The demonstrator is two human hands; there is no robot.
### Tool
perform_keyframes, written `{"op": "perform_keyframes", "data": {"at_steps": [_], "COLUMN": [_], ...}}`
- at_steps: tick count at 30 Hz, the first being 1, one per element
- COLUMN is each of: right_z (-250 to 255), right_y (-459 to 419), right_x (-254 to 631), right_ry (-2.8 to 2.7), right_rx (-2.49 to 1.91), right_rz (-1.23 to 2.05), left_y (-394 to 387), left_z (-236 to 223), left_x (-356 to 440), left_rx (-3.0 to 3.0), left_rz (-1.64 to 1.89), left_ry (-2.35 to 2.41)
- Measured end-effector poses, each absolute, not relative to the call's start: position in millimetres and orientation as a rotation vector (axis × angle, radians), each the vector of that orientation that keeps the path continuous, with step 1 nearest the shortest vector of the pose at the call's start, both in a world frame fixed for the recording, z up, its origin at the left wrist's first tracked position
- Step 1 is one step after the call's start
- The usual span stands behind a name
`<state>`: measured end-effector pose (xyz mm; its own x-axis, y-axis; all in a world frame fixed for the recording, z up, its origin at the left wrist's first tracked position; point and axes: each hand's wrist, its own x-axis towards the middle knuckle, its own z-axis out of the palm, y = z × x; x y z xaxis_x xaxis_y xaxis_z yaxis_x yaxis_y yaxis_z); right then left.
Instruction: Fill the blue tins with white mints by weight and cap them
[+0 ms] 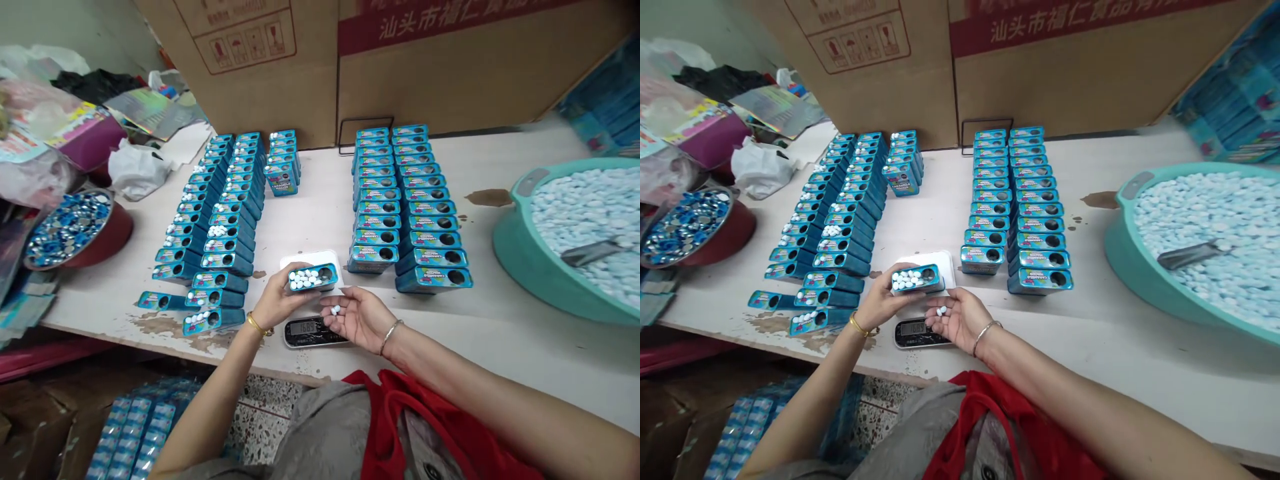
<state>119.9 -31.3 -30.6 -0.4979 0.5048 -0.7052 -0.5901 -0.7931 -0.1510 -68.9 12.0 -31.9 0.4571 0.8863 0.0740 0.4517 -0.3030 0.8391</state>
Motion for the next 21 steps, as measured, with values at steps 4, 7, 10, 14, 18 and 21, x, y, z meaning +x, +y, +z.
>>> {"op": "perform_keyframes", "data": {"at_steps": [4, 7, 10, 14, 18, 21], "right_z": [-15.0, -6.1, -2.0, -0.4, -3.3, -9.4], "right_y": [-25.5, -23.2, -23.9, -26.8, -28.9, -31.0], "right_x": [120.4, 122.1, 126.0, 131.9, 137.2, 142.5], "right_ry": [0.171, 0.215, 0.277, 0.318, 0.31, 0.285], "right_rx": [-1.018, -0.982, -0.955, -0.928, -0.902, -0.902], "right_rz": [2.277, 2.222, 2.15, 2.099, 2.106, 2.137], "left_y": [15.5, 12.0, 2.8, -8.5, -9.0, -3.0], "left_z": [-9.9, 20.5, 46.5, 57.2, 43.7, 22.4], "left_x": [-62.2, -47.0, -27.0, -12.0, -19.2, -34.5], "left_rx": [2.216, 2.629, 2.994, 3.21, 3.201, 2.864], "left_rz": [0.6, 0.368, 0.171, 0.174, 0.416, 0.654], "left_ry": [1.047, 0.975, 0.927, 0.87, 0.917, 1.085]}}
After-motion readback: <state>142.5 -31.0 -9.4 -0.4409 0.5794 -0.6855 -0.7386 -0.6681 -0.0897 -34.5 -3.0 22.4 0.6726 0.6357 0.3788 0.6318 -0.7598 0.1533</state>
